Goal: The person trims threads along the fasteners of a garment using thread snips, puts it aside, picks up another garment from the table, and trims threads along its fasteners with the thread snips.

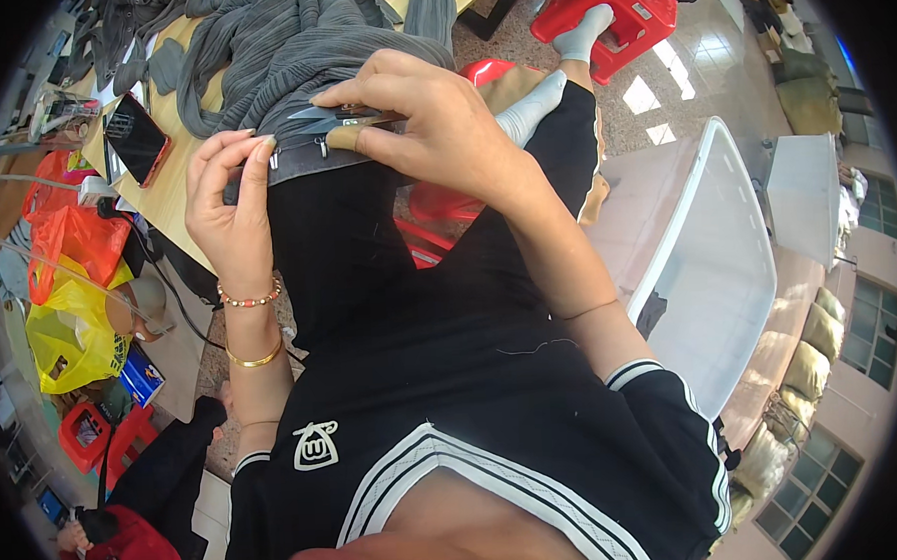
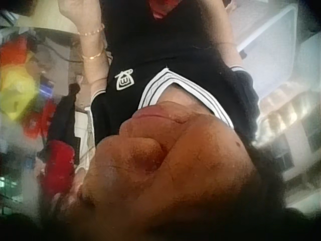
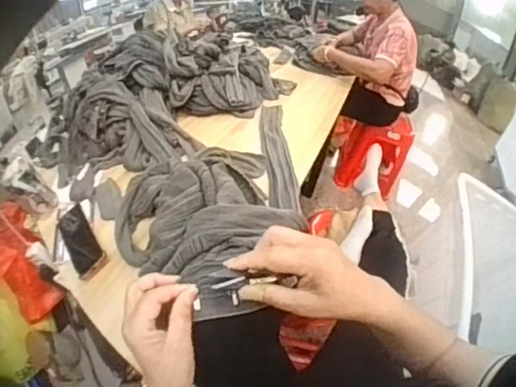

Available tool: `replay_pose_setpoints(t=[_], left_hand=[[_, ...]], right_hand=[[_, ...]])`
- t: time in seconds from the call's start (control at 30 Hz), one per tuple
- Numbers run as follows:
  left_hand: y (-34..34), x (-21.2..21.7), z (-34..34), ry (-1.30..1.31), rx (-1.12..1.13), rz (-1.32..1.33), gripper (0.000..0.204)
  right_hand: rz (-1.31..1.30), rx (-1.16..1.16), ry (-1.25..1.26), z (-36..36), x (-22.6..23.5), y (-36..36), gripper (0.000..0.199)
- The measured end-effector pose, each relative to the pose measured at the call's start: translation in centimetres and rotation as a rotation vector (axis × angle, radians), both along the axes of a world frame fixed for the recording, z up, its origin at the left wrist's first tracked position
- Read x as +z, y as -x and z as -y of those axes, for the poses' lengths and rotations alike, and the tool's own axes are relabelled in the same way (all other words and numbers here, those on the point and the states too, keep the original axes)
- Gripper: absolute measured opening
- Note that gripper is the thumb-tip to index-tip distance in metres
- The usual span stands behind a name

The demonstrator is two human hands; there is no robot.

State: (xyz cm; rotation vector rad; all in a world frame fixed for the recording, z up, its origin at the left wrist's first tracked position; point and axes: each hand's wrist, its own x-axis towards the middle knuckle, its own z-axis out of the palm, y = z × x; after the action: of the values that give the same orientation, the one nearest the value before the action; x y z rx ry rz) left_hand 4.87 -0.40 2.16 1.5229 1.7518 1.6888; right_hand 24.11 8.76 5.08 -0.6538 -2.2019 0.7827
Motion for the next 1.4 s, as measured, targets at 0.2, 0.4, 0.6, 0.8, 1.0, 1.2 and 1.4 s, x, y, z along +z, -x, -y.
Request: replay_pose_setpoints(t=[0.2,0.4,0.6,0.8,1.0,1.2,1.4], left_hand=[[0.2,-0.9,-0.1,0.035,-0.181,0.628,0.008],[0.5,-0.6,0.1,0.082,-0.211,0.807,0.011],[0.4,-0.5,0.2,0.083,-0.217,0.797,0.014],[0.4,-0.3,0.3,0.085,-0.225,0.793,0.015],[0.9,-0.5,0.6,0.108,-0.209,0.78,0.014],[0.8,0.6,0.9,0.033,-0.128,-0.095,0.03],[0.6,1.5,-0.4,-0.015,-0.167,-0.477,0.024]], right_hand=[[0.103,0.005,-0.051,0.0,1.5,0.5,0.032],[0.194,0.034,-0.146,-0.2,2.8,1.7,0.027],[0.277,0.05,-0.204,-0.3,2.7,2.6,0.026],[0.272,0.037,-0.225,-0.2,2.7,3.0,0.021],[0.126,0.025,-0.102,-1.2,1.4,1.9,0.019],[-0.083,-0.067,0.255,-0.8,0.1,-1.0,0.03],[-0.214,-0.068,0.308,0.3,-1.6,-1.3,0.026]])
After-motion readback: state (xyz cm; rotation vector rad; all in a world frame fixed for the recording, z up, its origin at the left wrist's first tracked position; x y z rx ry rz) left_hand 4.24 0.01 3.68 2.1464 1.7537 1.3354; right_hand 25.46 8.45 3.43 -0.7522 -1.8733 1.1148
